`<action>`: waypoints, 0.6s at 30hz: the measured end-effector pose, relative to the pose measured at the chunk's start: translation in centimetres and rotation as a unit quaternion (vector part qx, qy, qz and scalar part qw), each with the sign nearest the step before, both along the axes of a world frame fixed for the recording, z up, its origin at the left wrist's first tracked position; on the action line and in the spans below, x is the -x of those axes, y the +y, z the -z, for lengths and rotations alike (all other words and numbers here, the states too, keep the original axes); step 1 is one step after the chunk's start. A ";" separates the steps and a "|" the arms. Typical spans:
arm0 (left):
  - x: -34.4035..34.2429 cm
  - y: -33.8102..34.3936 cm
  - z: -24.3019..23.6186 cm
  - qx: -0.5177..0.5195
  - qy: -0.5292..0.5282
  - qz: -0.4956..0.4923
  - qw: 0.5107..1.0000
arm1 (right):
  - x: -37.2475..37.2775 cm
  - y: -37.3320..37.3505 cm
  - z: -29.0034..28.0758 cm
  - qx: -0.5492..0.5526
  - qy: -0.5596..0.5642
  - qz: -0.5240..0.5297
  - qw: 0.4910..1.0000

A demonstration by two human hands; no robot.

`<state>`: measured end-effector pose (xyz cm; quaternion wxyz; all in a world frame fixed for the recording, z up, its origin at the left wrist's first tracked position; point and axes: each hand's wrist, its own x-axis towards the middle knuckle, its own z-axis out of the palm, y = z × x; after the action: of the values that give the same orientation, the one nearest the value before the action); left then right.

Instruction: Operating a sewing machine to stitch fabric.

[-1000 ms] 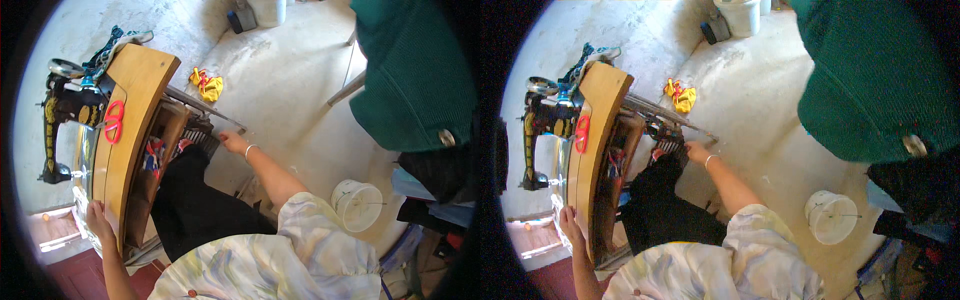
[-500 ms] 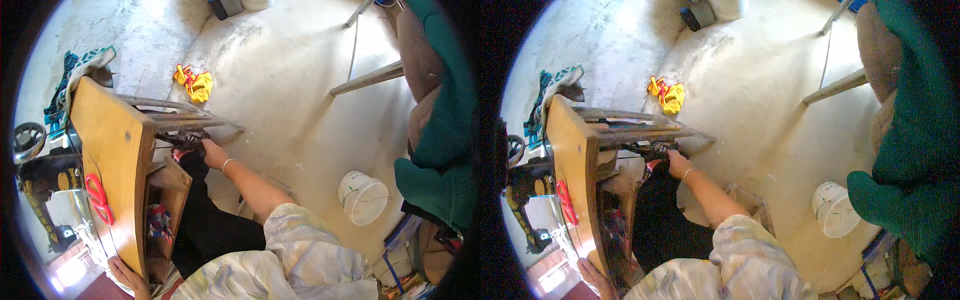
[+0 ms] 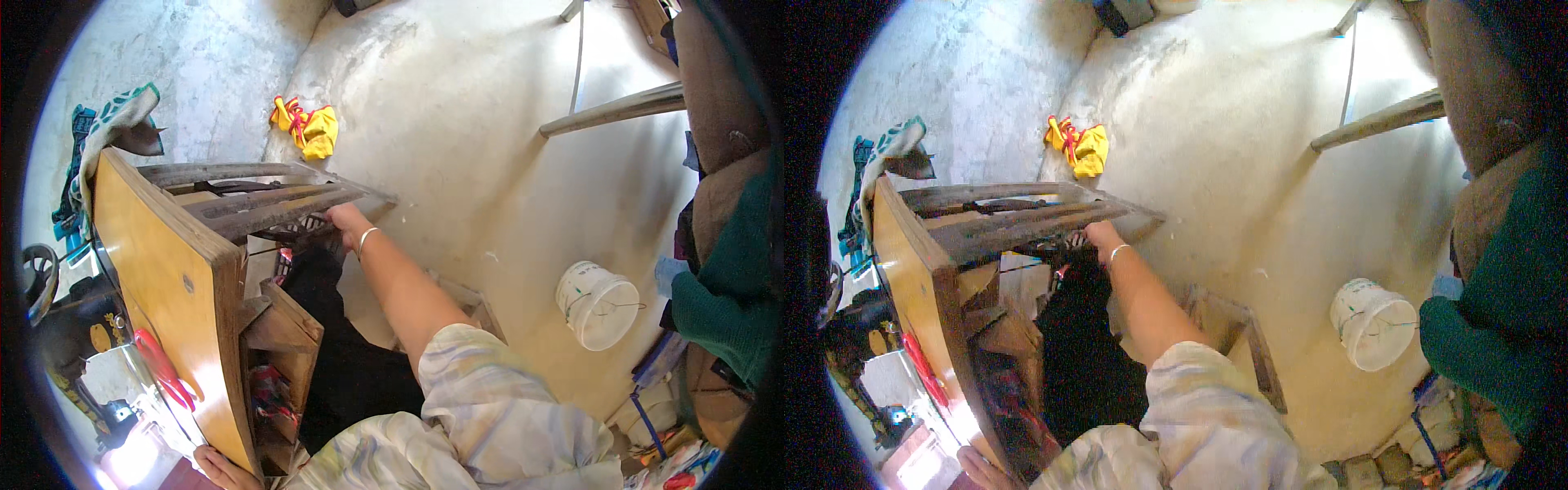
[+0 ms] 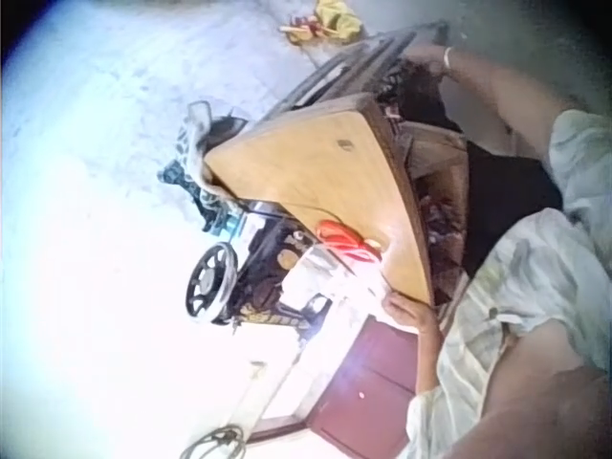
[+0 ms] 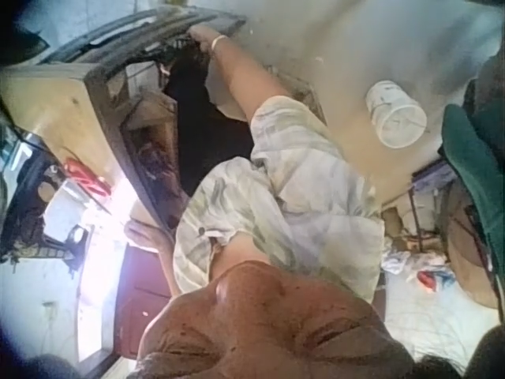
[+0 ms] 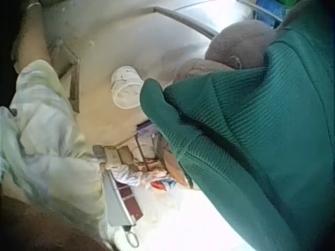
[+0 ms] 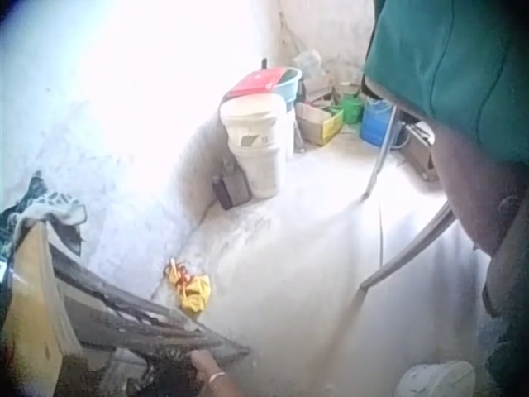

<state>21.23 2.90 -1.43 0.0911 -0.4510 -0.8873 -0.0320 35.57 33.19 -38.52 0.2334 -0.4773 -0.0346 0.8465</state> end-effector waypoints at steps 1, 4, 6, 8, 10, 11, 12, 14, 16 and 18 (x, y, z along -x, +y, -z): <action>-0.1 0.1 -0.3 0.004 0.008 -0.005 1.000 | 0.8 0.1 -0.2 0.012 -0.010 0.014 1.000; -0.6 1.1 0.4 0.005 0.003 -0.005 1.000 | 2.4 -1.0 5.1 -0.109 -0.065 0.083 0.989; -0.6 1.2 0.0 0.008 0.019 -0.015 1.000 | 3.9 -1.5 5.0 -0.101 -0.118 0.059 0.986; -0.8 1.3 0.1 0.012 0.007 -0.021 1.000 | 4.0 -1.9 5.9 -0.067 -0.191 0.062 0.977; -0.8 1.4 -0.1 0.014 0.007 -0.034 0.999 | 3.9 -1.9 5.0 -0.090 -0.221 0.021 0.971; -1.0 1.4 0.0 0.005 0.000 -0.031 1.000 | 3.3 -2.1 4.7 -0.109 -0.255 -0.019 0.961; -1.0 1.3 -0.5 -0.004 0.002 -0.033 0.999 | 3.2 -2.1 1.9 -0.174 -0.288 -0.053 0.940; -1.2 1.5 -0.4 -0.022 -0.018 -0.025 0.999 | 2.5 -2.1 1.6 -0.186 -0.319 -0.101 0.924; -0.9 1.6 -0.5 -0.035 -0.024 -0.025 0.999 | 2.5 -1.6 1.3 -0.200 -0.344 -0.151 0.905; -0.4 1.0 -0.9 -0.017 -0.029 -0.031 0.999 | 3.7 -1.8 2.7 -0.187 -0.268 -0.104 0.939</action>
<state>21.58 3.90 -0.49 0.0741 -0.4206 -0.9024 -0.0573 31.86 31.41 -41.18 0.2112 -0.6277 -0.3034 0.6851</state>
